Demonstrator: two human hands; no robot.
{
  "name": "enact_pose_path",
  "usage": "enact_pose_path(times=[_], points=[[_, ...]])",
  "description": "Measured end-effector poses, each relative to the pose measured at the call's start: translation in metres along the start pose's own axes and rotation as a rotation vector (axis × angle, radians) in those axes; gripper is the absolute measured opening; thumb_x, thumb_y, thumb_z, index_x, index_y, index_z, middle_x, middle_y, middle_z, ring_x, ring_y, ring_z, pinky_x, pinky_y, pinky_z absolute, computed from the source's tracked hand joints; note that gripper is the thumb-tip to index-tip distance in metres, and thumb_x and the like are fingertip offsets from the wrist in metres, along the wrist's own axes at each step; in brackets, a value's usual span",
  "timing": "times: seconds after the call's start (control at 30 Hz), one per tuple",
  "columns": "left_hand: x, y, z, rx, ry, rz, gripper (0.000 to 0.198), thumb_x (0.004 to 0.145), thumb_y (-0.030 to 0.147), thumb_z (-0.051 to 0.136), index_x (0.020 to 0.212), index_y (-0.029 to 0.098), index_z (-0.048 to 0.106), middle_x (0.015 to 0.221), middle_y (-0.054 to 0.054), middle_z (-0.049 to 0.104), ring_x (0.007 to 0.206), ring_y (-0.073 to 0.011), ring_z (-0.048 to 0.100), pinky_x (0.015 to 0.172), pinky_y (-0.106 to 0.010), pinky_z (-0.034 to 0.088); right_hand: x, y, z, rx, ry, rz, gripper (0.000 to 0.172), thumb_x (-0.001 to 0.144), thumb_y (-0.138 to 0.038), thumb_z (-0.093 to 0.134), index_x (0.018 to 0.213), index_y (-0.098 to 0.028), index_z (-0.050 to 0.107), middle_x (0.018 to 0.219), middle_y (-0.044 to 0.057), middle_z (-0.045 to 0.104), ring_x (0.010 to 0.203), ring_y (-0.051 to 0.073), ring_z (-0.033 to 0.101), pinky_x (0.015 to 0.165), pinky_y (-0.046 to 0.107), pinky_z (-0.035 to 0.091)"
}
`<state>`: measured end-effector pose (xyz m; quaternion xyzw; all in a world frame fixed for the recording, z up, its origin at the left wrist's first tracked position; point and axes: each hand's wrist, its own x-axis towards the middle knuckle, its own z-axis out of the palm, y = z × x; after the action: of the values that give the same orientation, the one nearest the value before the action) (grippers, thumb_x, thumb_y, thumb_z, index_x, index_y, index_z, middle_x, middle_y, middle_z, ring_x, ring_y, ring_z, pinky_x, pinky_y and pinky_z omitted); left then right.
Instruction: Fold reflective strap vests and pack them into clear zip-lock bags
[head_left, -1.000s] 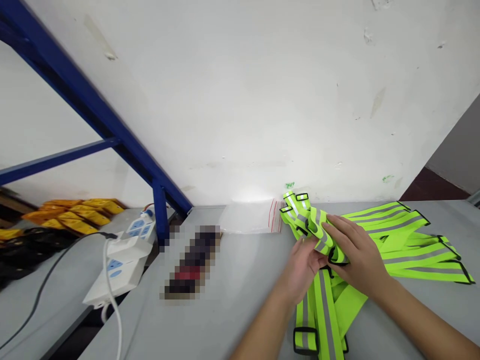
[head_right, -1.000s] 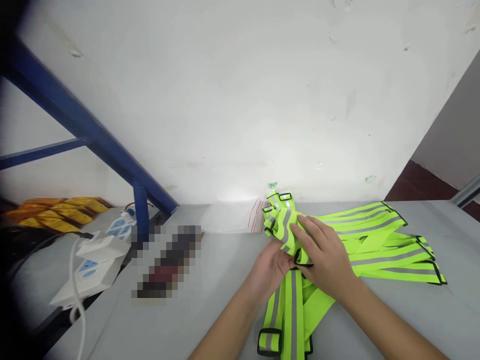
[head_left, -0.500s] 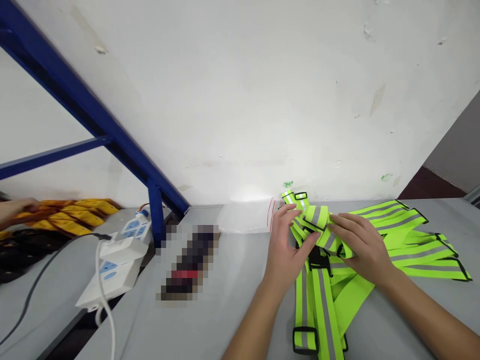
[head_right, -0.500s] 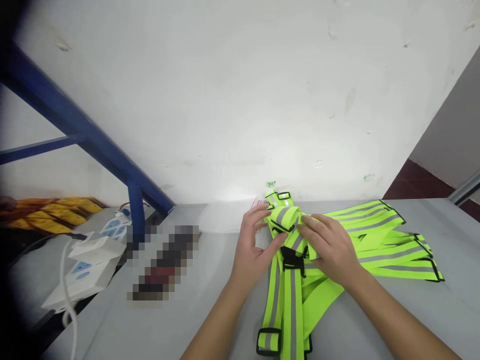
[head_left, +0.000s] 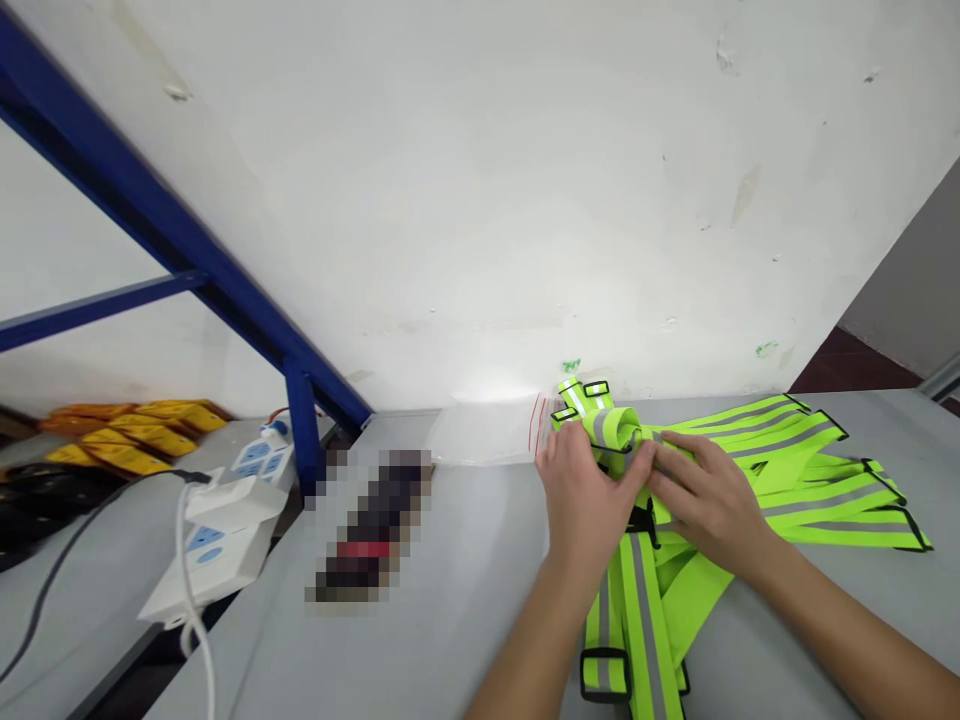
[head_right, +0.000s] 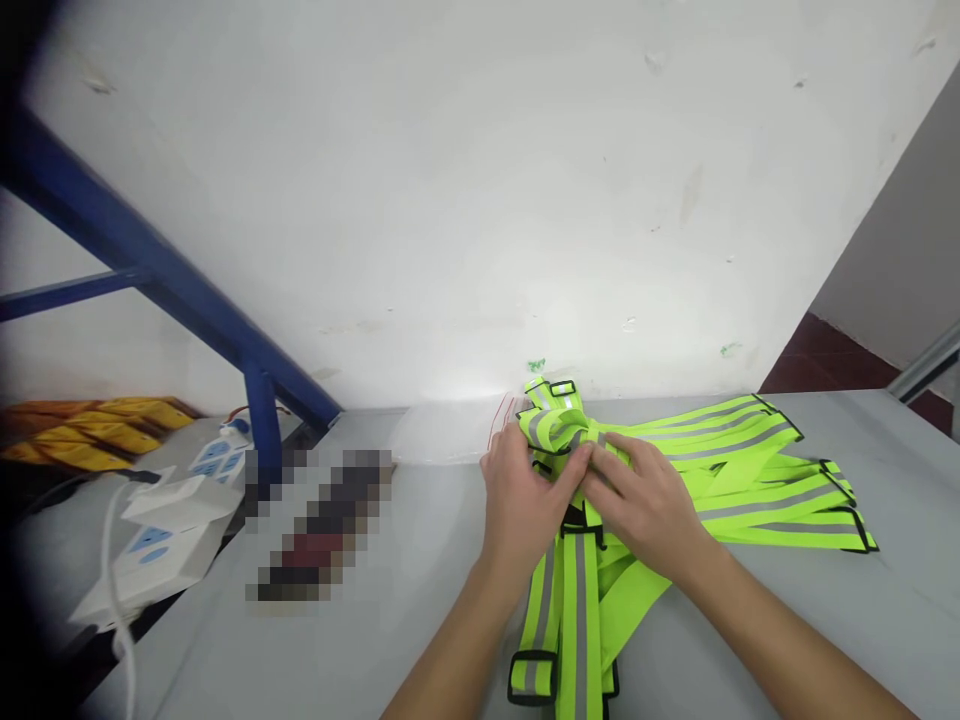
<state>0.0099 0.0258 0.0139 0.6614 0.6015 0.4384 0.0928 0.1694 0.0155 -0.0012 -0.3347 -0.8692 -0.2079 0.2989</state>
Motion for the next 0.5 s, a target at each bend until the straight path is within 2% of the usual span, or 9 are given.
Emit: enact_pose_path(times=[0.1, 0.23, 0.33, 0.5], points=[[0.002, -0.002, 0.000, -0.006, -0.024, -0.057, 0.024, 0.084, 0.042, 0.056, 0.083, 0.022, 0.043, 0.078, -0.002, 0.058, 0.079, -0.0237, 0.058, 0.079, -0.043, 0.043, 0.002, -0.007, -0.001, -0.033, -0.009, 0.043, 0.029, 0.089, -0.005, 0.042, 0.105, -0.018, 0.062, 0.122, 0.015, 0.061, 0.107, 0.026, 0.058, 0.079, 0.042, 0.053], [0.003, -0.006, -0.008, 0.016, -0.100, 0.005, 0.019, 0.084, 0.038, 0.055, 0.084, 0.022, 0.045, 0.076, -0.001, 0.060, 0.077, -0.0226, 0.060, 0.079, -0.041, 0.042, 0.006, -0.011, -0.004, -0.068, -0.047, 0.047, 0.028, 0.087, -0.002, 0.042, 0.097, -0.017, 0.063, 0.134, 0.015, 0.055, 0.104, 0.026, 0.058, 0.075, 0.040, 0.051], [0.003, -0.004, -0.018, 0.055, -0.142, 0.045, 0.021, 0.080, 0.037, 0.059, 0.086, 0.021, 0.047, 0.072, 0.001, 0.061, 0.072, -0.0214, 0.061, 0.080, -0.041, 0.041, 0.006, -0.010, -0.006, -0.073, -0.058, 0.007, 0.026, 0.086, -0.001, 0.044, 0.095, -0.015, 0.063, 0.134, 0.011, 0.057, 0.110, 0.027, 0.056, 0.078, 0.039, 0.049], [0.002, 0.008, -0.037, 0.053, -0.218, 0.043, 0.034, 0.077, 0.036, 0.062, 0.103, 0.022, 0.047, 0.058, 0.008, 0.057, 0.055, -0.0172, 0.057, 0.078, -0.038, 0.042, 0.009, -0.012, -0.011, -0.094, -0.017, -0.031, 0.025, 0.090, -0.003, 0.043, 0.093, -0.017, 0.064, 0.125, 0.007, 0.064, 0.108, 0.025, 0.057, 0.076, 0.037, 0.046]])
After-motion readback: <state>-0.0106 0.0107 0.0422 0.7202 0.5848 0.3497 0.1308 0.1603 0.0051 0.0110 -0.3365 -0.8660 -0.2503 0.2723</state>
